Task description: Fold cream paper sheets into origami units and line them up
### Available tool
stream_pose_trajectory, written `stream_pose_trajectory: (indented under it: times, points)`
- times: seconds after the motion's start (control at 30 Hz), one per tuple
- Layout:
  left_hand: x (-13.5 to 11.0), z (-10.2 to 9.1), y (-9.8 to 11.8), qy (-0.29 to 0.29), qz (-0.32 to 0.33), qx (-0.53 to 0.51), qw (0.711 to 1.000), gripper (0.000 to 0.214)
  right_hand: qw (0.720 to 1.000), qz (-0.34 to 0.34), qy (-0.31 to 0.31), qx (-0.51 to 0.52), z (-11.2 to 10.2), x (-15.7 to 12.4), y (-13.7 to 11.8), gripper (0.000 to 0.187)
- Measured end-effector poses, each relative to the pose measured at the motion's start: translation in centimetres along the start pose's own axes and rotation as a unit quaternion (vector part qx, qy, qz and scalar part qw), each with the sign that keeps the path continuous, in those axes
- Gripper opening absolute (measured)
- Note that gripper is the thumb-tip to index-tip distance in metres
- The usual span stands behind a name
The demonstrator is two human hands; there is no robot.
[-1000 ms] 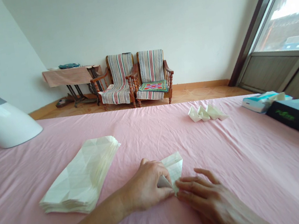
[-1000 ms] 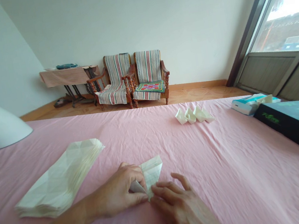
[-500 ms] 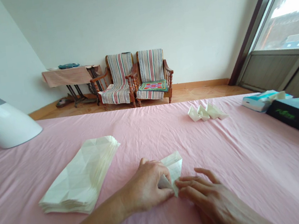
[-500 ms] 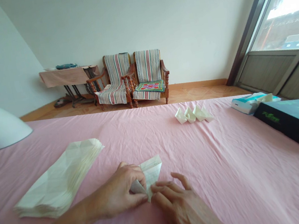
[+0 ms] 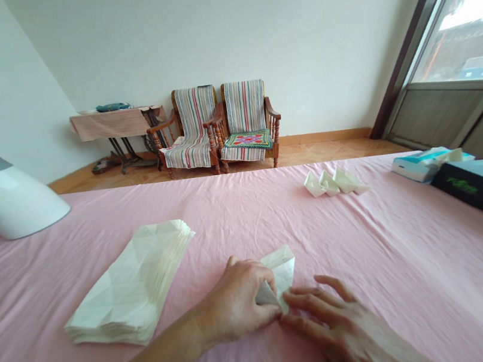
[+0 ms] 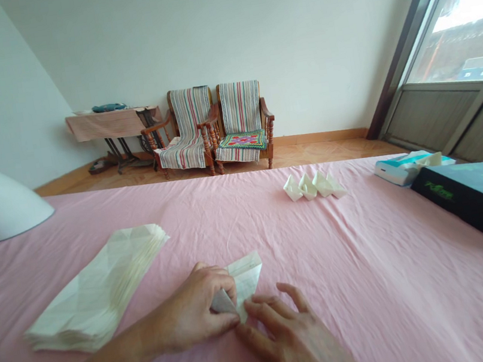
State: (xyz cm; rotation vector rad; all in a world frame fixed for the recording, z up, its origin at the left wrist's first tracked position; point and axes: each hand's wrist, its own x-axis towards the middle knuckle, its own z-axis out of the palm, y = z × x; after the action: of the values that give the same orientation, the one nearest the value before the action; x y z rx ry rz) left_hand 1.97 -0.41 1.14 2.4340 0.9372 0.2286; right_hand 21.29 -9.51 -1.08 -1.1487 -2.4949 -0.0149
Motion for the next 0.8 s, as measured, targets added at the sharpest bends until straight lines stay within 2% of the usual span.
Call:
stream_pose_trajectory:
  times: [0.2, 0.47, 0.8]
  points:
    - [0.05, -0.13, -0.04, -0.004, 0.005, -0.004, 1.000, 0.006, 1.000, -0.002, 0.022, -0.016, 0.33, -0.08, 0.14, 0.042]
    - [0.02, -0.21, -0.24, -0.005, -0.002, -0.026, 1.000, 0.013, 0.999, -0.013, 0.038, -0.023, 0.12, 0.00, 0.04, 0.030]
    - [-0.09, -0.91, 0.06, -0.014, -0.066, -0.059, 0.996, 0.028, 0.996, -0.046, 0.063, -0.032, 0.65, 0.16, 0.76, 0.031]
